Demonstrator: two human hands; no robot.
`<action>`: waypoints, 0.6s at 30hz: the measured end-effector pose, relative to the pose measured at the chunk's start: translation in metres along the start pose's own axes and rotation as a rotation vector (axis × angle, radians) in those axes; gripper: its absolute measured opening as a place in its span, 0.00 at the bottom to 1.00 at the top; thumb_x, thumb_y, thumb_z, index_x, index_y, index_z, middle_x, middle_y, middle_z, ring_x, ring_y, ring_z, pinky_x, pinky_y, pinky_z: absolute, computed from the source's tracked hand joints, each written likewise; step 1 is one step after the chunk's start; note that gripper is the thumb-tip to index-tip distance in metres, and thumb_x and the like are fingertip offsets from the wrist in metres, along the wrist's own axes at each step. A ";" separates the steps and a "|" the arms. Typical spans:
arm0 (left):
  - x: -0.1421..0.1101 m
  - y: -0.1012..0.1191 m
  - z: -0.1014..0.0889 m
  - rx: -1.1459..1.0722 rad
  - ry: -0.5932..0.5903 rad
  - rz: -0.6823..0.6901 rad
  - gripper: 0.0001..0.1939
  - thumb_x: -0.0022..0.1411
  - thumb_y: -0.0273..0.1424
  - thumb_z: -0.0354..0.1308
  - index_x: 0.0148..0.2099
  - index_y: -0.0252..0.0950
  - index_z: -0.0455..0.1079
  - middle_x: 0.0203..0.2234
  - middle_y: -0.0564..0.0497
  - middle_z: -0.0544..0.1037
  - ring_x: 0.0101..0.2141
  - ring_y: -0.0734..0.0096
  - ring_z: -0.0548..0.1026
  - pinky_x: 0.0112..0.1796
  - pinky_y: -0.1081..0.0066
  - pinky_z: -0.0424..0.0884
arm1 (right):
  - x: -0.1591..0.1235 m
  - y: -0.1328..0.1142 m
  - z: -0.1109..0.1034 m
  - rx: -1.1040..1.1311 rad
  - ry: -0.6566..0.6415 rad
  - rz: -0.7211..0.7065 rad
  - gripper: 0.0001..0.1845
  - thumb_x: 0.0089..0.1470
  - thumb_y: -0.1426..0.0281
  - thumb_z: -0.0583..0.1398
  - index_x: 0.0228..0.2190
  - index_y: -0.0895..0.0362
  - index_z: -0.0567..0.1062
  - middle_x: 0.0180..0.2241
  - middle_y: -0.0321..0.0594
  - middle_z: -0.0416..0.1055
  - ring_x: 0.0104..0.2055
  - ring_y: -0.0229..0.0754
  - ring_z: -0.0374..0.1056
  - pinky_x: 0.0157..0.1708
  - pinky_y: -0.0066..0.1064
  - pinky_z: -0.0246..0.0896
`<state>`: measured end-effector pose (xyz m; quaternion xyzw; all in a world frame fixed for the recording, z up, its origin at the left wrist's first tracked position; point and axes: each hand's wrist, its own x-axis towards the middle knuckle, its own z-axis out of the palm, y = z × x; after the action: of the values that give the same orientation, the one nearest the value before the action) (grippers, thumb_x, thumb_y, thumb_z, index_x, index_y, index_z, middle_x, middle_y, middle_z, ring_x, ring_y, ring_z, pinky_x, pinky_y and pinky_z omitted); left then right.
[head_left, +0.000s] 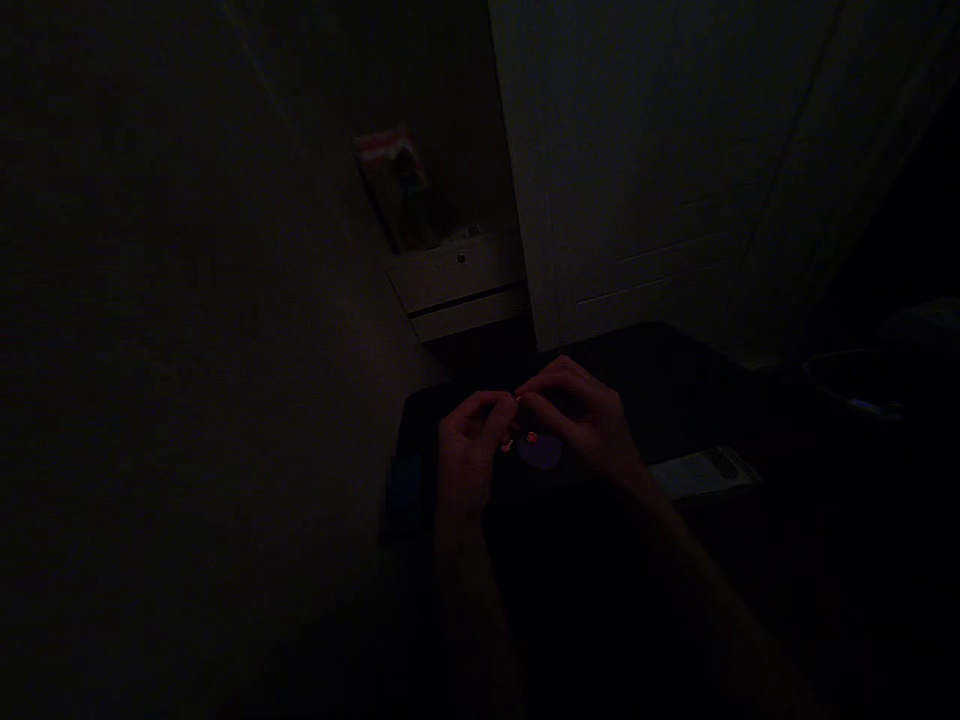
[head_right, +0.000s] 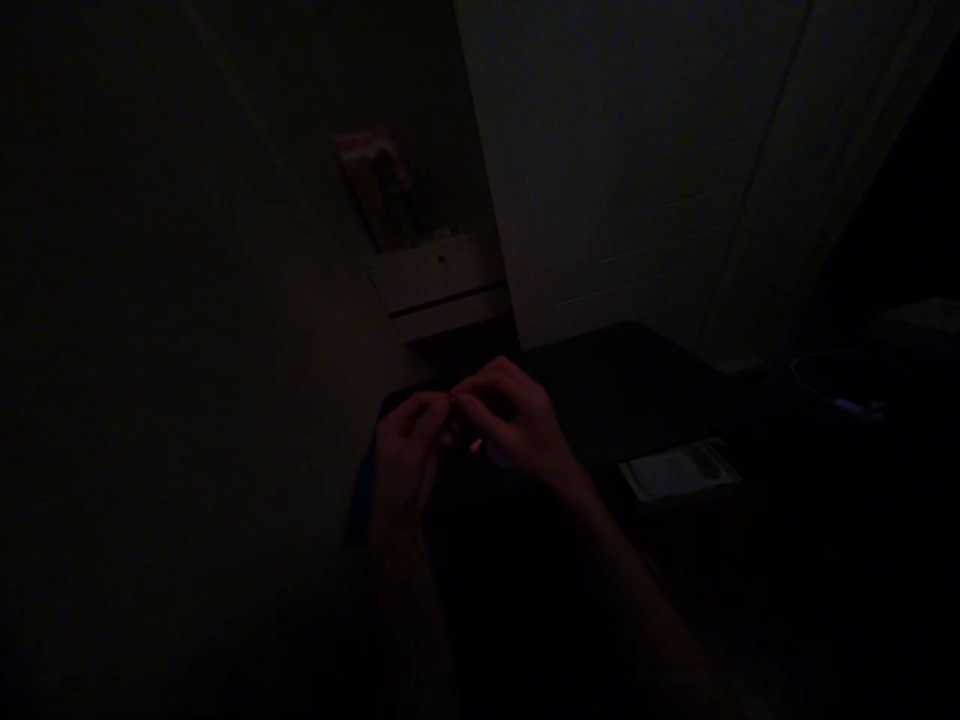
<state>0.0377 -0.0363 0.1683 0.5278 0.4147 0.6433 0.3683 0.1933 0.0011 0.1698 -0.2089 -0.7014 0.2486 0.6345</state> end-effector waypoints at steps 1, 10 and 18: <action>0.002 0.008 0.002 -0.031 -0.029 0.007 0.14 0.60 0.44 0.70 0.38 0.38 0.80 0.25 0.53 0.78 0.26 0.75 0.74 0.27 0.76 0.71 | 0.003 -0.008 -0.001 -0.012 0.016 -0.030 0.05 0.64 0.63 0.65 0.36 0.50 0.81 0.36 0.37 0.76 0.38 0.41 0.73 0.39 0.35 0.71; -0.023 0.038 0.013 -0.093 -0.017 0.097 0.10 0.61 0.37 0.68 0.31 0.38 0.77 0.23 0.53 0.76 0.27 0.73 0.74 0.30 0.73 0.71 | -0.009 -0.043 -0.011 -0.013 0.024 -0.089 0.06 0.62 0.70 0.67 0.40 0.47 0.84 0.35 0.37 0.77 0.37 0.42 0.74 0.35 0.35 0.72; -0.040 0.036 0.007 -0.173 -0.009 0.207 0.05 0.56 0.29 0.71 0.32 0.37 0.78 0.26 0.53 0.77 0.28 0.75 0.73 0.31 0.76 0.70 | -0.016 -0.063 -0.018 0.027 -0.043 -0.137 0.06 0.59 0.74 0.68 0.38 0.52 0.83 0.33 0.38 0.80 0.35 0.41 0.76 0.33 0.32 0.71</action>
<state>0.0501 -0.0852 0.1875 0.5368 0.2993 0.7088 0.3462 0.2139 -0.0566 0.1968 -0.1462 -0.7243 0.2184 0.6374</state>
